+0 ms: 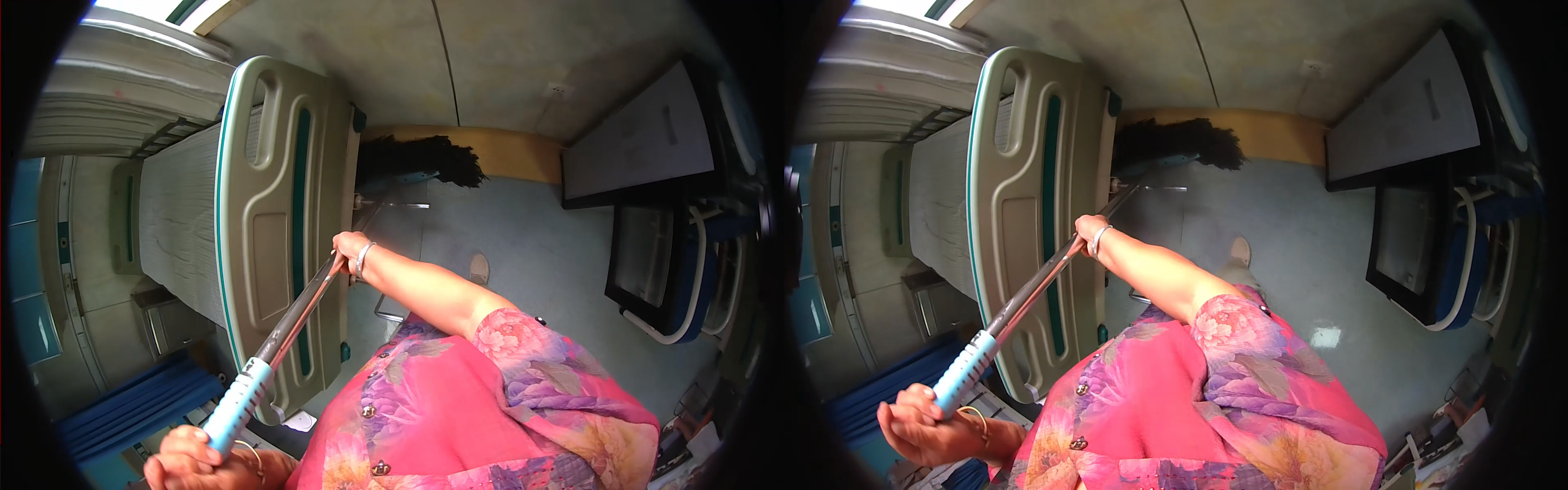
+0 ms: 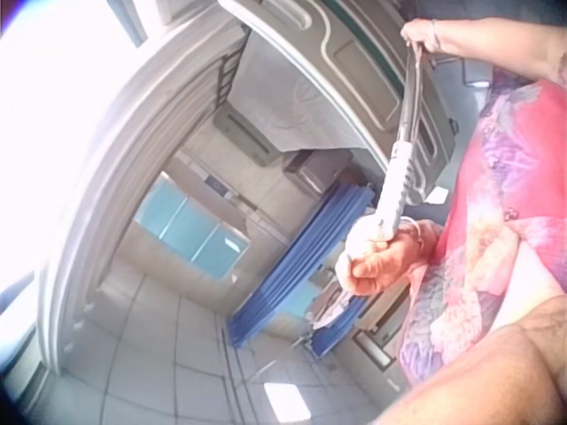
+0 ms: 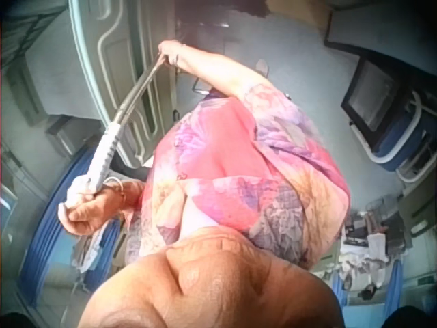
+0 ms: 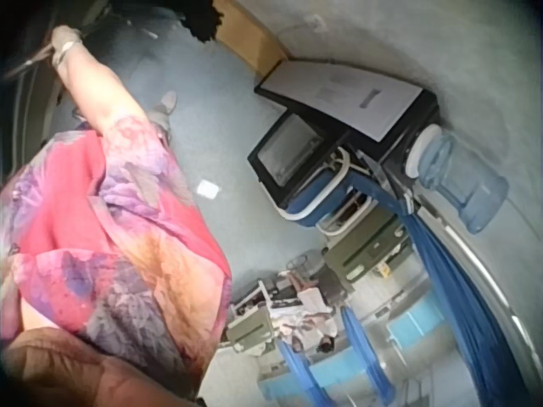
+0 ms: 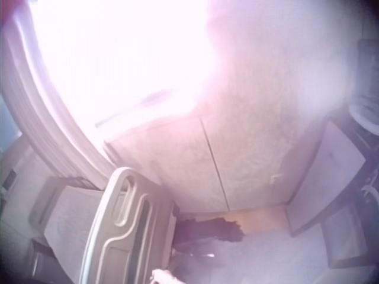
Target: The person sweeps the hospital room floor using a dust mop, pushing it across the floor around the beds and chairs.
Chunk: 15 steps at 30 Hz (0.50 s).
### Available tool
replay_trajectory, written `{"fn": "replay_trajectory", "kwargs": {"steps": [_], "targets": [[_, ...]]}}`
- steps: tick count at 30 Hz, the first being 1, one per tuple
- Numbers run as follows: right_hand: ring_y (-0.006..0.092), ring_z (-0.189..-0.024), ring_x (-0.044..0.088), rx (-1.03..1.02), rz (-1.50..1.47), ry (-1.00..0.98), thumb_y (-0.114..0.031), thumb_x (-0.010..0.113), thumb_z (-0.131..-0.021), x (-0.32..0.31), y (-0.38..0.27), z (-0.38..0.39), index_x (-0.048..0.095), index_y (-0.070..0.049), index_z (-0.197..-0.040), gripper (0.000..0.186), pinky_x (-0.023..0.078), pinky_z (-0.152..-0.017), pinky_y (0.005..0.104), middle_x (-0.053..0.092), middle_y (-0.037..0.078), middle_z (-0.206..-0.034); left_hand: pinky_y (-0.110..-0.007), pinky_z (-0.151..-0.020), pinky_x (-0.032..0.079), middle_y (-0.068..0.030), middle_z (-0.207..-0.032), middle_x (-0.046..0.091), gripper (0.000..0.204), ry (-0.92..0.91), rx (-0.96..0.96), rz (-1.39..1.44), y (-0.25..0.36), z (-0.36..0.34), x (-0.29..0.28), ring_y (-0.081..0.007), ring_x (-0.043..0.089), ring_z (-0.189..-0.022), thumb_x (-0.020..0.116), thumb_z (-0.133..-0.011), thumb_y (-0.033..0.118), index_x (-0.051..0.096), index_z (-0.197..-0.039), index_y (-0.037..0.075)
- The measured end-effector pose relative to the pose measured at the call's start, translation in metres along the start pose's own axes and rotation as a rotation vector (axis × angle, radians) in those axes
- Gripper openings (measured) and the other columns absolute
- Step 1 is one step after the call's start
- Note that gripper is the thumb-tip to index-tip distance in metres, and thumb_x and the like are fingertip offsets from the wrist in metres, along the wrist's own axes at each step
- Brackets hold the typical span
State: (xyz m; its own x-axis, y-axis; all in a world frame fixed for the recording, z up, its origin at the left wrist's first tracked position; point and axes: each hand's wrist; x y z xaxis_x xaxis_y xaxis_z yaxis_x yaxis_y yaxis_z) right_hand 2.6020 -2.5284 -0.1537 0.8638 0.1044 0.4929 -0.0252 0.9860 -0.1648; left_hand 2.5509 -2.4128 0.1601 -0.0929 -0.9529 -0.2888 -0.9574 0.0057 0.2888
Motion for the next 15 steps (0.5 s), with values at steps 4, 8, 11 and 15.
{"fn": "replay_trajectory", "kwargs": {"steps": [4,8,11,15], "targets": [[0.0184,-0.040,0.042,0.000,-0.135,0.059,-0.006,0.043,-0.062,-0.005,0.000,0.005,0.043,-0.003,-0.059,0.004,0.027,-0.029,0.0267,0.041,0.008,-0.055,-0.019,-0.043,0.030,0.0011,-0.049,0.026,0.022,-0.025,-0.156,0.042,-0.016,-0.020,-0.002,-0.0057,0.025,-0.041,0.035,-0.083,0.013,0.044,-0.091,-0.005],[0.0184,-0.040,0.042,-0.016,-0.168,0.056,-0.007,0.043,-0.062,-0.013,-0.001,0.013,0.044,-0.003,-0.061,0.004,0.028,-0.030,0.0276,0.042,0.009,-0.054,-0.018,-0.041,0.029,0.0013,-0.049,0.027,0.023,-0.005,-0.254,0.128,-0.029,-0.035,0.000,-0.0043,0.026,-0.039,0.034,-0.084,0.014,0.044,-0.091,-0.005],[0.0174,-0.042,0.042,-0.049,-0.251,0.035,-0.004,0.041,-0.059,-0.020,-0.001,0.030,0.043,0.000,-0.060,0.003,0.027,-0.031,0.0256,0.042,0.009,-0.055,-0.017,-0.041,0.029,0.0018,-0.049,0.027,0.023,-0.001,-0.257,0.177,-0.038,-0.043,-0.002,-0.0035,0.026,-0.039,0.034,-0.084,0.014,0.045,-0.091,-0.005],[0.0184,-0.037,0.041,-0.064,-0.348,0.033,-0.006,0.043,-0.059,-0.031,0.011,0.040,0.043,-0.003,-0.057,0.004,0.027,-0.030,0.0274,0.042,0.008,-0.051,-0.017,-0.045,0.029,0.0028,-0.049,0.028,0.024,-0.049,-0.280,0.190,-0.054,-0.051,-0.015,-0.0034,0.026,-0.043,0.031,-0.084,0.015,0.044,-0.094,-0.004]]}}
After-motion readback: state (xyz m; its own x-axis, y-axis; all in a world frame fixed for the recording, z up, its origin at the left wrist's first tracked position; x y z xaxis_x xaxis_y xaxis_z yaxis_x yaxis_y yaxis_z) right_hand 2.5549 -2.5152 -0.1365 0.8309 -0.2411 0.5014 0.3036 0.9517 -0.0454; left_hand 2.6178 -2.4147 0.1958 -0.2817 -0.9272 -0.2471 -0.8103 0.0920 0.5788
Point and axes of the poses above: each hand's wrist, its own z-axis away from the middle knuckle, its own x-axis out of the palm, y = z × x
